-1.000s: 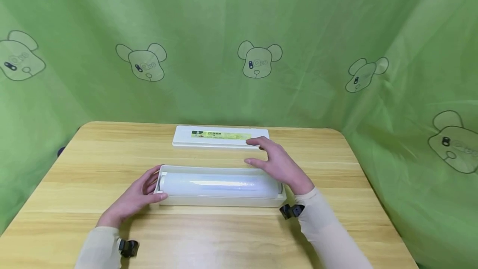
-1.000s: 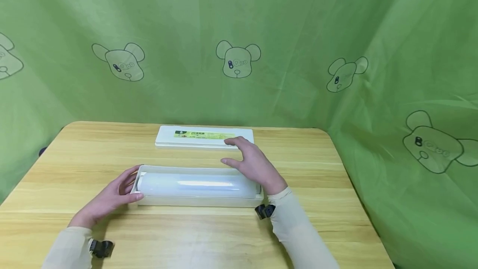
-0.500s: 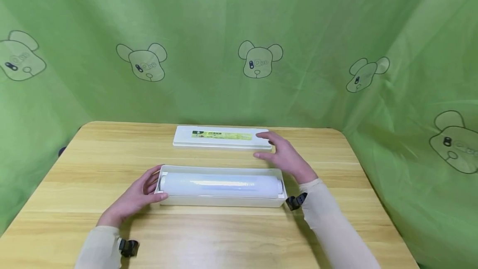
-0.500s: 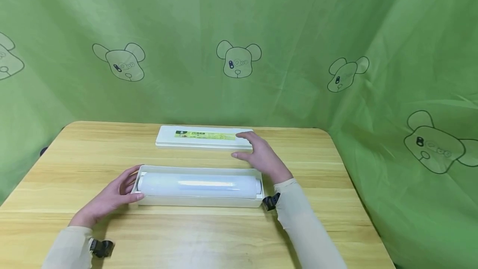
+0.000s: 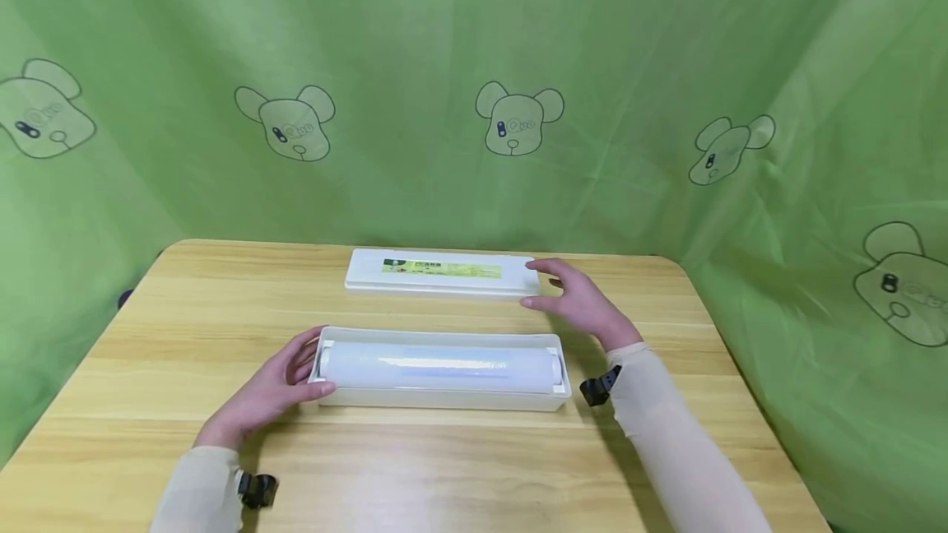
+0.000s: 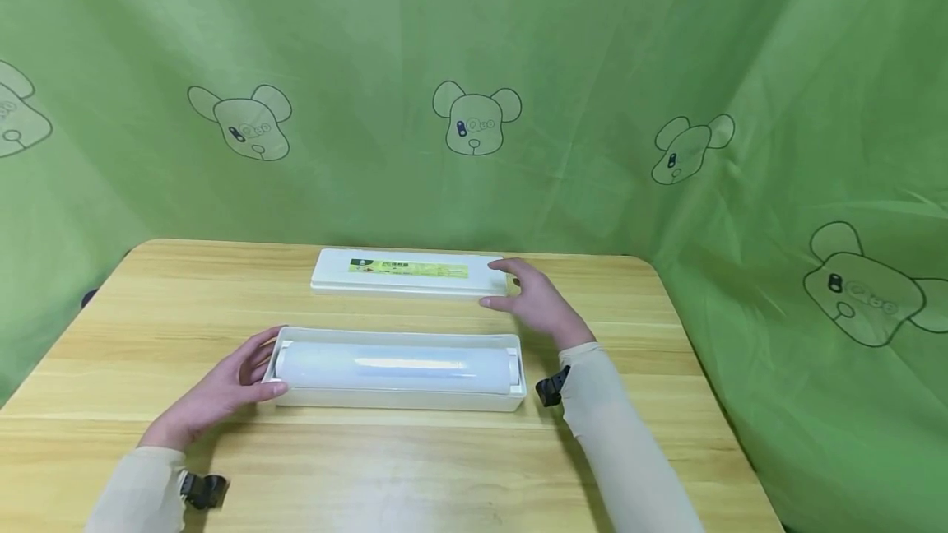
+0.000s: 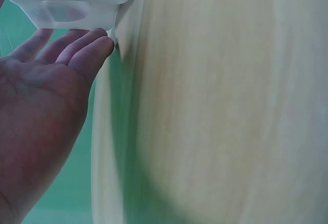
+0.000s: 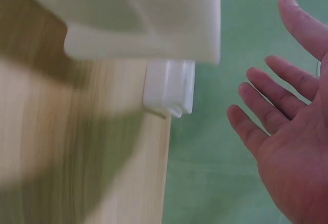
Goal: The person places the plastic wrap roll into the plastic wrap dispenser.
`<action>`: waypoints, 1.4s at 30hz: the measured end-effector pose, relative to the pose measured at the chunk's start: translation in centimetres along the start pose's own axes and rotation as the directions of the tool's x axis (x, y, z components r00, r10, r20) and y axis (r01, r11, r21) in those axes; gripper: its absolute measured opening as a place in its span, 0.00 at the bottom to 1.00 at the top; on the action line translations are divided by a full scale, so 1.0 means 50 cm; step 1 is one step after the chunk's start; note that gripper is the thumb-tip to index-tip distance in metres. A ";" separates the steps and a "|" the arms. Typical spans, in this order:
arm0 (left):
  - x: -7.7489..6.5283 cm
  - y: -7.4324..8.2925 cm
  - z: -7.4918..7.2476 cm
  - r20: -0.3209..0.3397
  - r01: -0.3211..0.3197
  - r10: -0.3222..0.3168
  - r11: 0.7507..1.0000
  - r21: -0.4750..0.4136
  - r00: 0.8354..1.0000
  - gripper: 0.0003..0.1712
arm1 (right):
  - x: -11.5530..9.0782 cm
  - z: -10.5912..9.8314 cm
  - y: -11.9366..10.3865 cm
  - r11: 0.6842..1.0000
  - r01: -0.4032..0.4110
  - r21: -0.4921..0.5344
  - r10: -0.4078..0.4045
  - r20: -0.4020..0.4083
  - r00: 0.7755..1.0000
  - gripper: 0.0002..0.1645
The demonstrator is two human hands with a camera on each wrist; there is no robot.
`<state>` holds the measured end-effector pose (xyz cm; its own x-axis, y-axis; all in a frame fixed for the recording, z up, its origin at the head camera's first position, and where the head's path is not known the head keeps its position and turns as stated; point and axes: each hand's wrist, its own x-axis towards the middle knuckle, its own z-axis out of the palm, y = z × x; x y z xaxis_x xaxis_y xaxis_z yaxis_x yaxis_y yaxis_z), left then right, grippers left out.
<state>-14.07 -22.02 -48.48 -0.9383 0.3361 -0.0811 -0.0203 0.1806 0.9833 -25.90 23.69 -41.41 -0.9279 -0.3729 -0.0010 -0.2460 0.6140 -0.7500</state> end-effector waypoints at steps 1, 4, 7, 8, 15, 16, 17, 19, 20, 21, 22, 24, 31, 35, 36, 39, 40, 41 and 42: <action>0.000 0.001 0.000 -0.002 0.002 -0.002 1.000 0.001 1.000 0.54 | 0.002 -0.002 0.004 1.000 -0.004 0.003 0.004 0.003 1.000 0.44; 0.000 0.001 0.000 -0.001 -0.007 0.007 1.000 -0.003 1.000 0.53 | 0.010 -0.005 0.021 1.000 -0.018 0.003 0.018 0.012 1.000 0.45; -0.001 0.002 0.000 -0.003 -0.010 0.010 1.000 -0.007 1.000 0.53 | 0.019 -0.007 0.038 1.000 -0.017 0.006 0.017 0.018 1.000 0.47; -0.001 0.002 0.000 -0.002 -0.011 0.011 1.000 -0.011 1.000 0.53 | 0.023 -0.007 0.044 1.000 -0.018 0.008 0.018 0.021 1.000 0.48; -0.001 0.002 0.000 -0.001 -0.004 0.004 1.000 -0.001 1.000 0.53 | 0.043 -0.010 0.076 0.998 -0.027 0.048 0.026 0.040 0.999 0.53; 0.000 0.002 0.000 0.000 -0.004 0.004 1.000 0.001 1.000 0.53 | 0.046 -0.010 0.080 0.998 -0.034 0.057 0.031 0.041 0.999 0.53; 0.000 0.002 0.000 0.002 -0.006 0.006 1.000 0.001 1.000 0.53 | 0.049 -0.011 0.083 0.997 -0.039 0.067 0.036 0.042 0.998 0.53; 0.001 0.002 0.001 -0.002 0.000 0.000 1.000 0.002 1.000 0.53 | 0.055 -0.012 0.088 0.996 -0.052 0.078 0.048 0.045 0.998 0.54; 0.001 0.002 0.001 -0.004 0.004 -0.004 1.000 0.000 1.000 0.54 | 0.058 -0.012 0.091 0.995 -0.060 0.078 0.056 0.046 0.997 0.55; 0.001 0.002 0.001 -0.007 0.009 -0.009 1.000 0.000 1.000 0.54 | 0.060 -0.012 0.093 0.995 -0.064 0.075 0.060 0.050 0.997 0.56; 0.001 0.002 0.000 -0.005 0.006 -0.006 1.000 0.001 1.000 0.54 | 0.063 -0.012 0.096 0.995 -0.069 0.067 0.065 0.053 0.996 0.57; 0.000 0.003 0.000 -0.006 0.009 -0.009 1.000 0.003 1.000 0.54 | 0.069 -0.012 0.103 0.996 -0.076 0.050 0.073 0.056 0.996 0.58; 0.002 -0.003 -0.004 -0.009 0.006 -0.006 1.000 0.013 1.000 0.54 | 0.093 -0.011 0.122 0.996 -0.087 -0.018 0.088 0.089 0.992 0.61; 0.005 -0.005 -0.004 -0.007 0.003 -0.003 1.000 -0.005 1.000 0.54 | 0.105 -0.012 0.129 0.991 -0.102 -0.090 0.111 0.098 0.989 0.63; 0.005 -0.005 -0.003 -0.003 0.002 -0.002 1.000 -0.008 1.000 0.54 | 0.107 -0.012 0.130 0.989 -0.105 -0.105 0.116 0.103 0.988 0.64; 0.004 -0.003 -0.001 -0.001 0.002 -0.003 1.000 -0.010 1.000 0.55 | 0.115 -0.013 0.131 0.986 -0.103 -0.132 0.119 0.123 0.985 0.65; 0.003 -0.002 0.000 -0.001 0.001 -0.001 1.000 -0.011 1.000 0.54 | 0.118 -0.013 0.132 0.985 -0.100 -0.138 0.118 0.131 0.984 0.66; 0.002 -0.002 0.001 -0.001 -0.001 0.001 1.000 -0.011 1.000 0.54 | 0.120 -0.013 0.134 0.985 -0.097 -0.145 0.118 0.138 0.983 0.66; 0.001 -0.001 0.001 -0.001 -0.005 0.005 1.000 -0.012 1.000 0.54 | 0.123 -0.013 0.135 0.984 -0.095 -0.149 0.116 0.145 0.983 0.67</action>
<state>-14.11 -21.94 -48.56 -0.9388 0.3361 -0.0758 -0.0197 0.1675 0.9857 -33.45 26.03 -46.06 -0.8996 -0.3959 -0.1842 -0.1961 0.7432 -0.6397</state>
